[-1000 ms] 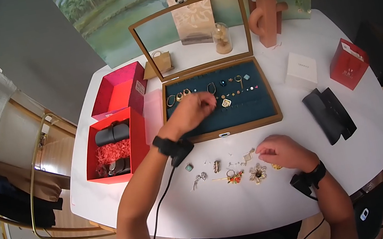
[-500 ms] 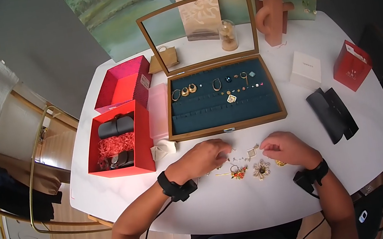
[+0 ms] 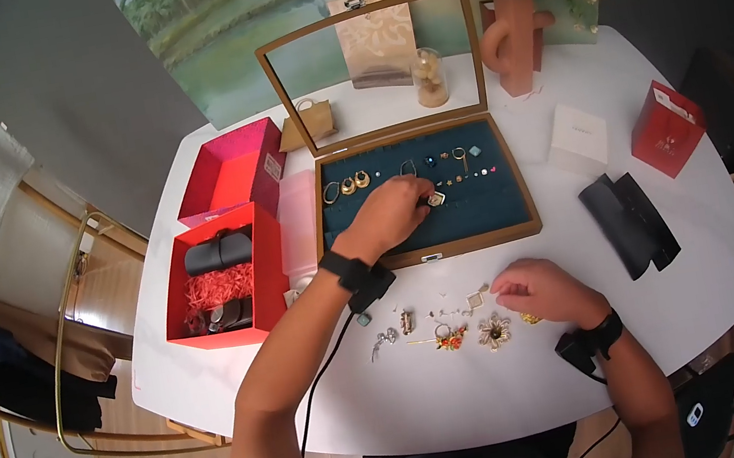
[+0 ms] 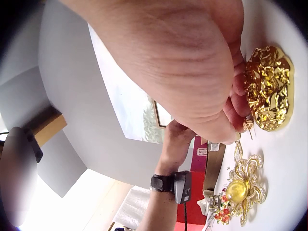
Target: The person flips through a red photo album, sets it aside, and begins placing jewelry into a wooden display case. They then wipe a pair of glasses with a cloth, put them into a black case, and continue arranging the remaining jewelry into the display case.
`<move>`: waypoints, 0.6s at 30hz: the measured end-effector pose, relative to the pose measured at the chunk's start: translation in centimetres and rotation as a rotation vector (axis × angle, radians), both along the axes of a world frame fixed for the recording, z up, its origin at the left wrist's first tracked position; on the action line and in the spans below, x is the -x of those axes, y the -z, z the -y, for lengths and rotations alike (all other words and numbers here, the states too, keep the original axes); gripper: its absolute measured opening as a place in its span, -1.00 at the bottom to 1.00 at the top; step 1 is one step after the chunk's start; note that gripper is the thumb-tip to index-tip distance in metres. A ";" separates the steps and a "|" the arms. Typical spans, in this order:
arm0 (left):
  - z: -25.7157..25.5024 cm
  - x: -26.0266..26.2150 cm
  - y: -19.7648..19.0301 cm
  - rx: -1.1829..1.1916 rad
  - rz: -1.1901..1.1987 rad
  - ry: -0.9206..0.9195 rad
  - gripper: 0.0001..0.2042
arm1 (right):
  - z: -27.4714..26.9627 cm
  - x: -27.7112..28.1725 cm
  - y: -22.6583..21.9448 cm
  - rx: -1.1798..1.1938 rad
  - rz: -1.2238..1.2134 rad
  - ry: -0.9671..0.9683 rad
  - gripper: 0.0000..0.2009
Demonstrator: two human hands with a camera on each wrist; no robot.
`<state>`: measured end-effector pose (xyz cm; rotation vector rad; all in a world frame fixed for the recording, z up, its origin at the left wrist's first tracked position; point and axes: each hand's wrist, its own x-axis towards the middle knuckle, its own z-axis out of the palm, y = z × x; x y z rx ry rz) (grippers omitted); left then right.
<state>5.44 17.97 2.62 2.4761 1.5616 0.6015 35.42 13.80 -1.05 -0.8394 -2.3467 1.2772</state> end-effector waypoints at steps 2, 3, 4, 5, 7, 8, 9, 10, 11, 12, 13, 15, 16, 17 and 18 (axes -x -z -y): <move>-1.9 0.0 0.7 0.004 0.012 -0.002 -0.73 | 0.0 -0.1 -0.1 0.002 -0.007 0.003 -0.85; -2.6 -0.1 0.7 0.047 0.000 -0.024 -0.73 | 0.0 0.0 -0.2 -0.011 -0.003 -0.003 -0.85; -3.0 -0.2 0.8 0.090 -0.013 -0.047 -0.73 | 0.0 -0.1 -0.3 -0.023 -0.001 -0.012 -0.84; -3.4 -0.2 0.9 0.090 -0.015 -0.043 -0.73 | -0.1 -0.1 -0.2 -0.022 -0.003 -0.007 -0.84; -3.9 -0.2 1.2 0.086 -0.012 -0.048 -0.77 | -0.2 -0.1 -0.1 -0.031 -0.002 -0.021 -0.84; -4.2 -0.3 1.3 0.087 -0.013 -0.045 -0.77 | -0.2 -0.1 -0.1 -0.029 -0.003 -0.018 -0.84; -4.6 -0.4 1.3 0.104 -0.009 -0.063 -0.78 | -0.1 -0.1 -0.2 -0.040 -0.002 -0.020 -0.84; -4.9 -0.4 1.4 0.121 -0.005 -0.083 -0.79 | -0.1 -0.1 -0.2 -0.051 -0.002 -0.023 -0.84; -5.3 -0.3 1.6 0.123 -0.004 -0.082 -0.79 | -0.1 -0.1 -0.2 -0.050 -0.001 -0.022 -0.84; -5.6 -0.2 1.7 0.130 0.008 -0.077 -0.79 | -0.2 -0.1 -0.3 -0.056 0.002 -0.028 -0.84; -5.9 -0.1 1.9 0.136 0.021 -0.073 -0.80 | -0.2 -0.1 -0.3 -0.063 0.006 -0.034 -0.84; -6.1 -0.1 1.8 0.163 0.033 -0.082 -0.79 | -0.2 0.0 -0.2 -0.061 0.003 -0.033 -0.84; -6.2 -0.1 1.7 0.189 0.044 -0.091 -0.79 | -0.2 0.0 -0.2 -0.059 0.000 -0.031 -0.84; -6.4 -0.1 1.7 0.188 0.045 -0.092 -0.79 | -0.2 0.0 -0.1 -0.060 0.001 -0.032 -0.84; -6.5 -0.1 1.6 0.218 0.086 -0.099 -0.80 | -0.2 -0.1 0.0 -0.063 0.002 -0.032 -0.84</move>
